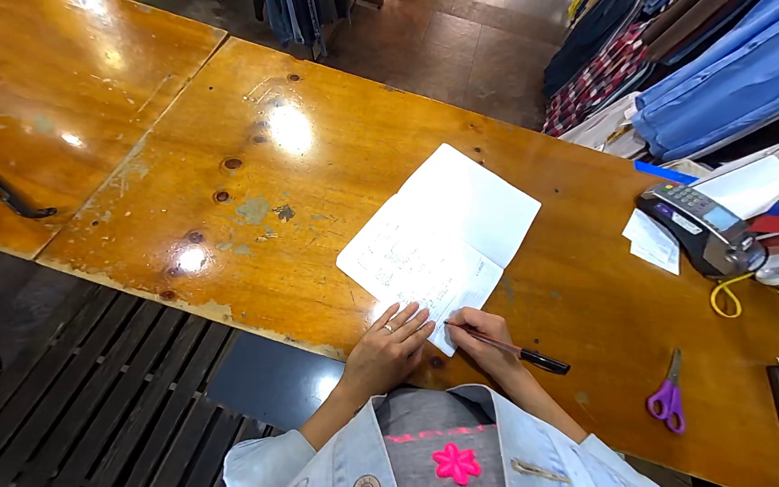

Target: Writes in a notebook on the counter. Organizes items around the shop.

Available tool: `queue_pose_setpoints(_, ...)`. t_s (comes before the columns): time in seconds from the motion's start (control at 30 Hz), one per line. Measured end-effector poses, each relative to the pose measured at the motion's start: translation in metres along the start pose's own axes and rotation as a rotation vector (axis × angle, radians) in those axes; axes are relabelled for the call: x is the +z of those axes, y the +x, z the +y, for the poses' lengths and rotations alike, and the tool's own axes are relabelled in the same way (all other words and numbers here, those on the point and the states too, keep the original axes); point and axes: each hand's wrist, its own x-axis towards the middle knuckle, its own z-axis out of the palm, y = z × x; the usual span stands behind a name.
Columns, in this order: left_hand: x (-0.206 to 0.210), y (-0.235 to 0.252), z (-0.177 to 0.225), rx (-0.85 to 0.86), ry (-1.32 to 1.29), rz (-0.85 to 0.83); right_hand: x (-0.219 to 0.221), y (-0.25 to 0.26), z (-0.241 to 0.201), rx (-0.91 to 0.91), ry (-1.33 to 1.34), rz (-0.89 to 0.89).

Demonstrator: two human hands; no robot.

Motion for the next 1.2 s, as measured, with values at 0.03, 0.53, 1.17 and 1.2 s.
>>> queue_pose_setpoints(0.03,0.000,0.000,0.000,0.000,-0.003,0.000,0.000,0.000,0.000,0.000,-0.007,0.004)
queue_pose_setpoints(0.53,0.001,-0.001,-0.001,0.015,0.007,0.004,0.001,0.001,-0.002,0.082,-0.022,0.086)
queue_pose_setpoints(1.17,0.002,-0.001,-0.001,0.014,0.027,0.000,-0.012,0.010,0.003,0.092,0.053,0.033)
queue_pose_setpoints(1.2,0.002,-0.001,-0.001,0.016,0.028,0.001,-0.011,0.009,0.005,0.089,0.049,0.037)
